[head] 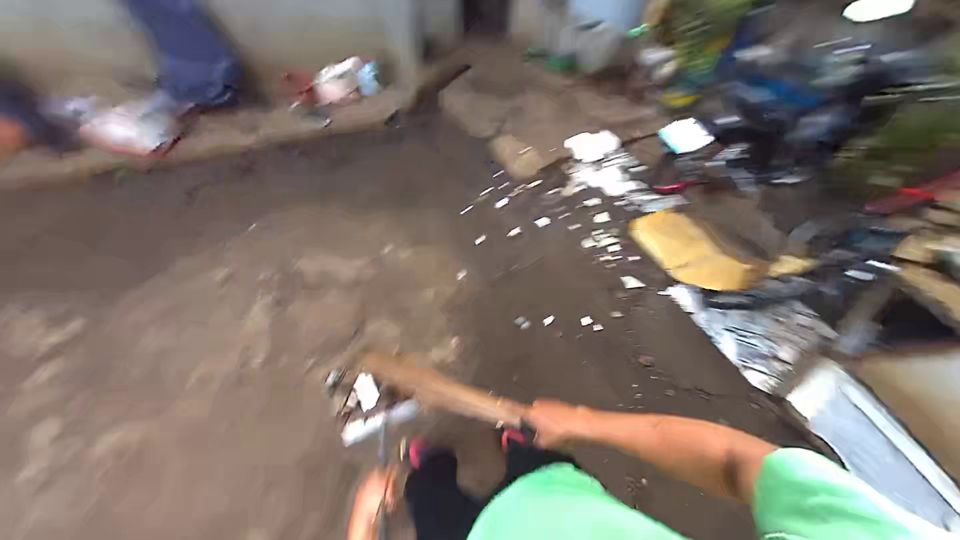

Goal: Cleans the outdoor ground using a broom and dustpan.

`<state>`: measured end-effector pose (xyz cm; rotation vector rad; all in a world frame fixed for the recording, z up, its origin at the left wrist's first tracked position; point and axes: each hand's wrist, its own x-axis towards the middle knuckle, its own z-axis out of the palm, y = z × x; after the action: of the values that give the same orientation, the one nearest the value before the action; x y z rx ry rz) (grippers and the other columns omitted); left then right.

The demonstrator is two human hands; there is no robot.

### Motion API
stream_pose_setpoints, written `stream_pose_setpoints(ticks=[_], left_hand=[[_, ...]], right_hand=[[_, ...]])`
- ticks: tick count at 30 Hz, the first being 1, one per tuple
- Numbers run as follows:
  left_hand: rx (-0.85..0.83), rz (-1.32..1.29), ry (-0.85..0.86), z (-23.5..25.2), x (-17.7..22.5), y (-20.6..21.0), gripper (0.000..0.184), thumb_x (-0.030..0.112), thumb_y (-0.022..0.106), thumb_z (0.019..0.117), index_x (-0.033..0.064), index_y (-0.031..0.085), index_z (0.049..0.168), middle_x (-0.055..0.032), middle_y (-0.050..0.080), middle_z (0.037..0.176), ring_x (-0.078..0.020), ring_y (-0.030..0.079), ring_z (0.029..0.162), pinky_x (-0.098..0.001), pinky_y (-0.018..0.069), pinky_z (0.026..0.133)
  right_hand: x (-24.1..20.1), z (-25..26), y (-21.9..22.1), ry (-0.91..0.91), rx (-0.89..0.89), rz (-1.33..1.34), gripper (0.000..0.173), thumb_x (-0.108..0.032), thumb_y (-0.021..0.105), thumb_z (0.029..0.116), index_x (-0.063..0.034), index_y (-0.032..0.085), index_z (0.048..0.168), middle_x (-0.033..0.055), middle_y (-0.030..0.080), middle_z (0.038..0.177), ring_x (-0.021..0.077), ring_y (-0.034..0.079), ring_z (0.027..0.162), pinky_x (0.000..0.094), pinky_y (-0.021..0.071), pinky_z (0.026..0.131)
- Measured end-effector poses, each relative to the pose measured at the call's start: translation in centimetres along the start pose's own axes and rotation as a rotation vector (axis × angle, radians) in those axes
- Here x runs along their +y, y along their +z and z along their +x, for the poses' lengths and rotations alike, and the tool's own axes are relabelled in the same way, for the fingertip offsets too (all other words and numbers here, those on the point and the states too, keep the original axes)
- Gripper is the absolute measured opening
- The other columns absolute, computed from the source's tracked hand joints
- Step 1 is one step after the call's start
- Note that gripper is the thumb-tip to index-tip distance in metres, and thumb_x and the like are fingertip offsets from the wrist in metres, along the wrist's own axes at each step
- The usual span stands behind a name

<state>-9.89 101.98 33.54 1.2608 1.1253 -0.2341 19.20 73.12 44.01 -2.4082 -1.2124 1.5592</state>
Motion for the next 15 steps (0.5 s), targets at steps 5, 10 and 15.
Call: stream_pose_setpoints(ticks=[5, 10, 15], left_hand=[[0.185, -0.297, -0.294, 4.5, 5.6, -13.3, 0.016, 0.014, 0.052, 0.1046, 0.003, 0.057, 0.094, 0.0019, 0.046, 0.059, -0.0074, 0.043, 0.042, -0.0222, 0.0412, 0.04], [0.264, -0.511, -0.375, 8.9, 9.5, -29.0, 0.006, 0.008, 0.054, 0.1016, 0.0027, 0.054, 0.104, 0.0017, 0.045, 0.062, -0.0065, 0.043, 0.042, -0.0211, 0.0415, 0.038], [0.345, -0.704, -0.411, 12.1, 11.5, -44.6, 0.003, 0.005, 0.056, 0.1002, 0.0042, 0.053, 0.101, 0.0014, 0.044, 0.06, -0.0061, 0.042, 0.039, -0.0202, 0.0404, 0.035]], right_hand=[[-14.7, 13.1, -8.4, 0.039, -0.184, -0.19, 0.112, -0.021, 0.079, 0.0871, -0.0385, 0.001, 0.167, 0.0302, 0.067, 0.116, 0.0499, 0.067, 0.104, 0.0699, 0.0526, 0.087], [-30.9, 24.9, -14.1, 0.019, -0.257, -0.324, 0.112, -0.02, 0.077, 0.0872, -0.036, 0.001, 0.167, 0.0301, 0.068, 0.115, 0.0487, 0.068, 0.102, 0.0677, 0.0526, 0.089], [-47.2, 35.9, -19.4, -0.025, -0.311, -0.475, 0.113, -0.024, 0.077, 0.0886, -0.0381, -0.003, 0.167, 0.0276, 0.068, 0.116, 0.0462, 0.068, 0.105, 0.0638, 0.0537, 0.09]])
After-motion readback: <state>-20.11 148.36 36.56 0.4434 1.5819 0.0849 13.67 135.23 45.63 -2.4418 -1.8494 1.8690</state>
